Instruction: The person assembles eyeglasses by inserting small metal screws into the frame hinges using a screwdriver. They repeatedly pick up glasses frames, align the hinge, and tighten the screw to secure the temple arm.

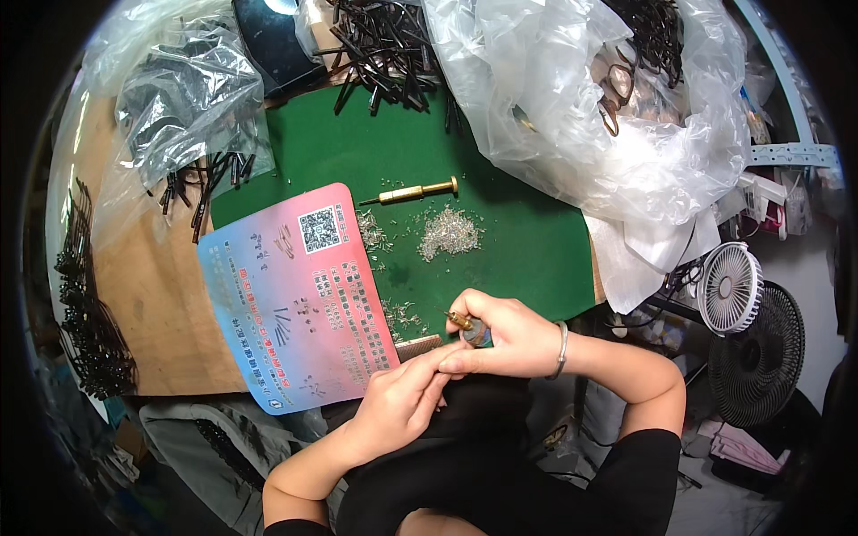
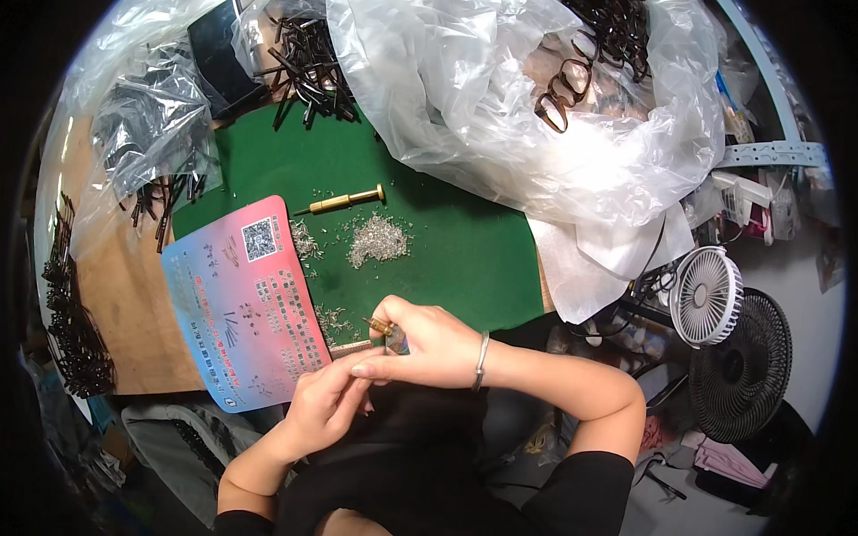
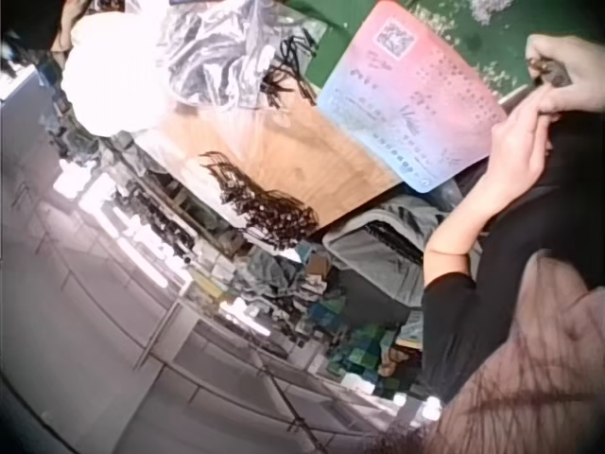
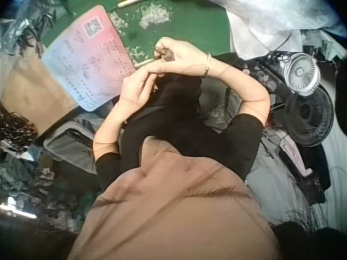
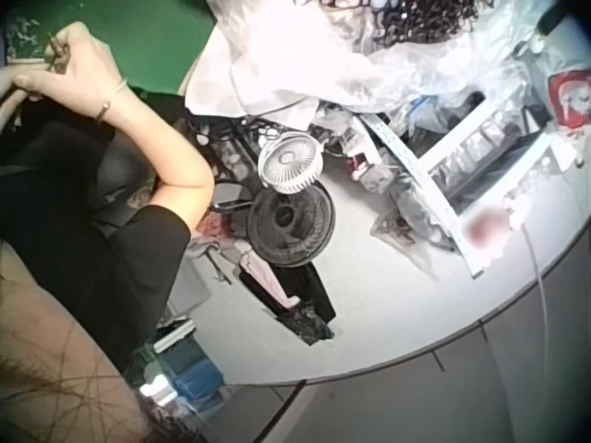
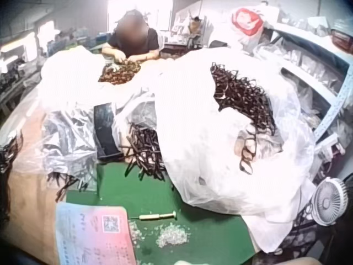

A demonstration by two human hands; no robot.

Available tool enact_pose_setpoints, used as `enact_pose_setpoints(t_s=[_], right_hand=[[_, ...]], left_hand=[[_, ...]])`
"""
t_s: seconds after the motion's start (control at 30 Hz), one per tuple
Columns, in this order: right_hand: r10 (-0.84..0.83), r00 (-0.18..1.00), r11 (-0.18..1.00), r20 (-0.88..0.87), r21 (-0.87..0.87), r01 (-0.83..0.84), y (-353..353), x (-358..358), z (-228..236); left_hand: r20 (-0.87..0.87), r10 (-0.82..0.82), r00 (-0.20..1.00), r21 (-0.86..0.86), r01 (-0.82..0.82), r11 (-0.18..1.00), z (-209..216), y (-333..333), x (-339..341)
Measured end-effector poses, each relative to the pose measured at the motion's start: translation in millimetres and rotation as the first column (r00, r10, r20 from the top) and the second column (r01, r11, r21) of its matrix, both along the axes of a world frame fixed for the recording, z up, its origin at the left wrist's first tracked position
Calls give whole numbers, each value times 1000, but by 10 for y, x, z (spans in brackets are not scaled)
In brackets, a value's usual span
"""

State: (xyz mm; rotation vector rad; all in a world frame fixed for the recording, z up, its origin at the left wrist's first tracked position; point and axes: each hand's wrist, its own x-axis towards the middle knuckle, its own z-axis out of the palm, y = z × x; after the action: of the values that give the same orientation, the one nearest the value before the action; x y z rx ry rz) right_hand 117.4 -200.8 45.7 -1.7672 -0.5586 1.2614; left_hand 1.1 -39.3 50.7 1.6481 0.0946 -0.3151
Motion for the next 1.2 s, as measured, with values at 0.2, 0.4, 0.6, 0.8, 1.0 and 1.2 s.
enact_pose_setpoints(t_s=[0.2, 0.4, 0.6, 0.8, 1.0, 1.2], right_hand=[[50, 913, 998, 405, -57, -29, -153, 1, 14], [163, 561, 976, 812, -216, 30, -4, 19, -9], [165, 413, 982, 896, -190, 20, -12, -3, -104], [148, 392, 977, 908, -195, 84, 14, -27, -111], [170, 381, 973, 909, -216, 83, 25, -20, -95], [235, 412, 961, 880, -273, 36, 56, -8, -59]], left_hand=[[-105, 230, 967, 10, -230, 973, -136, 136, -111], [131, 235, 963, 247, -261, 933, -277, 105, 62], [136, 277, 951, 217, -302, 928, -363, 106, 50], [48, 267, 963, 158, -271, 950, -289, 126, 63], [-208, 350, 913, -131, -381, 915, -202, 165, -27], [-231, 291, 928, -44, -309, 950, -249, 174, 72]])
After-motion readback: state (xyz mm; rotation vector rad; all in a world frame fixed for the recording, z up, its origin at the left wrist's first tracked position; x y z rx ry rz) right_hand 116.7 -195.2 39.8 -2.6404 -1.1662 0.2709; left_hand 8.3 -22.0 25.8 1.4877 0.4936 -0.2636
